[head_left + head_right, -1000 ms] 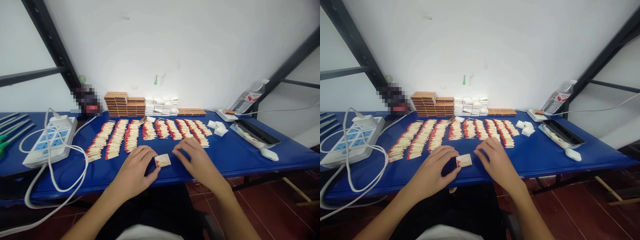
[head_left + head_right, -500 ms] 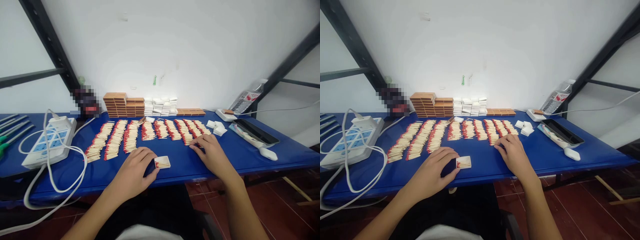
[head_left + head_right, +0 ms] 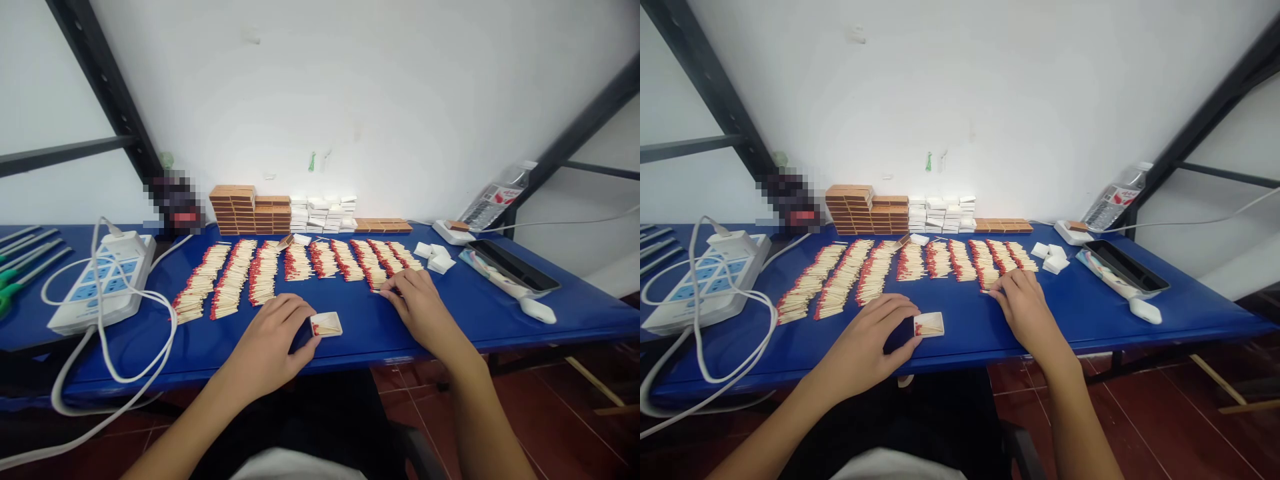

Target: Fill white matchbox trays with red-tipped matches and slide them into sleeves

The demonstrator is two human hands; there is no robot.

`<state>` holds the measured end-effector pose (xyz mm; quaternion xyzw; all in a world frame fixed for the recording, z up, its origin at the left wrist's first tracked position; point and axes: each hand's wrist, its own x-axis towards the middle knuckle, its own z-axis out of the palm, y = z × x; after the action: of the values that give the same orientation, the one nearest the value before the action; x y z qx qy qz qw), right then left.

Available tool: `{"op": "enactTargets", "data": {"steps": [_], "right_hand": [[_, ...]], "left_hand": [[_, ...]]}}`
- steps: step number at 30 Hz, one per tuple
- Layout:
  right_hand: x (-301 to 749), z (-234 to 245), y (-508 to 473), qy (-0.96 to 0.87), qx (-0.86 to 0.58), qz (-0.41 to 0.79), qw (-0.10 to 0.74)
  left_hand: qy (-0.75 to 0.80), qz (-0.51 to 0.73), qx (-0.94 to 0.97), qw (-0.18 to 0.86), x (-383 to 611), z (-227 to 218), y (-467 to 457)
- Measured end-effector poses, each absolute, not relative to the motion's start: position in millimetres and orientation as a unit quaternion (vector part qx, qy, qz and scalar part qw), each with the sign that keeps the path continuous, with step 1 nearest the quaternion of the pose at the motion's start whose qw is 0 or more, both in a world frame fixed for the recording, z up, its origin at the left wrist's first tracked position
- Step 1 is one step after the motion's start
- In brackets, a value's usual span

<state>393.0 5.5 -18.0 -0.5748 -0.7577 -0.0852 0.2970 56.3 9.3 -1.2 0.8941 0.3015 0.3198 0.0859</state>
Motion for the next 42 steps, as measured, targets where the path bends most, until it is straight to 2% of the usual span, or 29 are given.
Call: {"op": "enactTargets", "data": {"steps": [4,13,17,20,24,42], "right_hand": [[353,-2,-10,-0.782,-0.535,-0.059,0.315],[281,5,-27,-0.836,-0.474,-0.042,0.273],[306,10,-24,-0.818,-0.473,0.002,0.327],[344,4,-13,-0.776,-0.52,-0.057,0.352],[390,-14,2,-0.75,-0.567,-0.118,0.319],[402,-23,9,-0.757,-0.579,-0.087,0.29]], "left_hand": [[0.301,0.324,0.892,0.091,57,-1,9],[0.291,0.337,0.89,0.094,58,1,10],[0.296,0.33,0.891,0.096,58,0,10],[0.299,0.333,0.89,0.091,57,0,10],[0.297,0.331,0.891,0.087,57,-1,10],[0.302,0.327,0.891,0.089,56,0,9]]}}
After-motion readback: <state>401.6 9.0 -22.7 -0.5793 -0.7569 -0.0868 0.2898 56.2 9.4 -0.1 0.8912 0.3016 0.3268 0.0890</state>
